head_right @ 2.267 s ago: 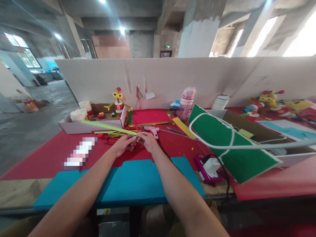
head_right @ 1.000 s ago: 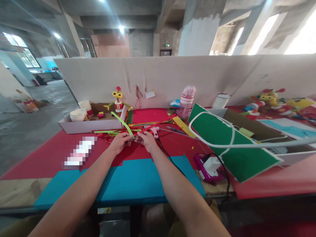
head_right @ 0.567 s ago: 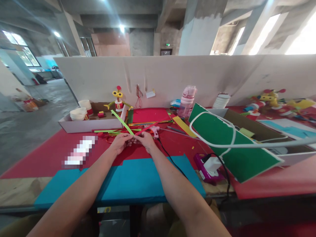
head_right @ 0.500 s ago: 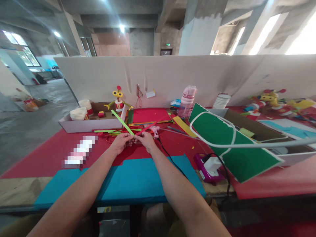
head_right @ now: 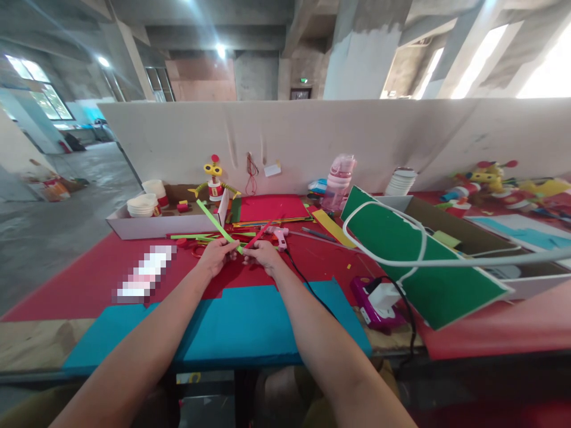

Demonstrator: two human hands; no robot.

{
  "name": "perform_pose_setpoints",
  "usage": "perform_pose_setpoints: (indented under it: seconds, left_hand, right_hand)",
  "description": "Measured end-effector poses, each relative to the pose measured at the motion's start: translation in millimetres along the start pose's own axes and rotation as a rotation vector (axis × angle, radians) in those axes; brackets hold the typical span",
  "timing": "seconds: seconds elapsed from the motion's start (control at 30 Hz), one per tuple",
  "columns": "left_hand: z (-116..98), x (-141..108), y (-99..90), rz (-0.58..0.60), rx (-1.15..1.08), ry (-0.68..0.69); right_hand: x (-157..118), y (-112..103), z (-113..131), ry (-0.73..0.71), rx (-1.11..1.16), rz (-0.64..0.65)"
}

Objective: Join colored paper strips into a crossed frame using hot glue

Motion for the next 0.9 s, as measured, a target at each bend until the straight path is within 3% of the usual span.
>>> perform_pose_setpoints:
  seconds: [0.1,0.3,0.77,0.9]
  left_hand:
    - [-2,0,-1.5,-0.034,-0.028,0.018]
    - [3,0,5.5,0.101,0.059,0.006]
    - [2,8,-8.7,-0.053,0.002,0.030]
    - [5,5,-1.8,0.067,0.036,-0.033]
  right_hand:
    - [0,0,0,-0.001,0.016,-0.001]
    - [1,0,0,-0.035,0.052,-0.040]
    - [-2,3,-1,0.000,-0.043,0.025]
    - [-1,3,1,-0.012,-0.011,-0.029]
Point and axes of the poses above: each hand's wrist, its own x-axis towards the middle knuckle, its own y-axis out of the palm, z = x × y, the point moved 4 cm from there along x, towards the middle knuckle, and after that the axes turned 8 degrees about -y, right-handed, at the moved point
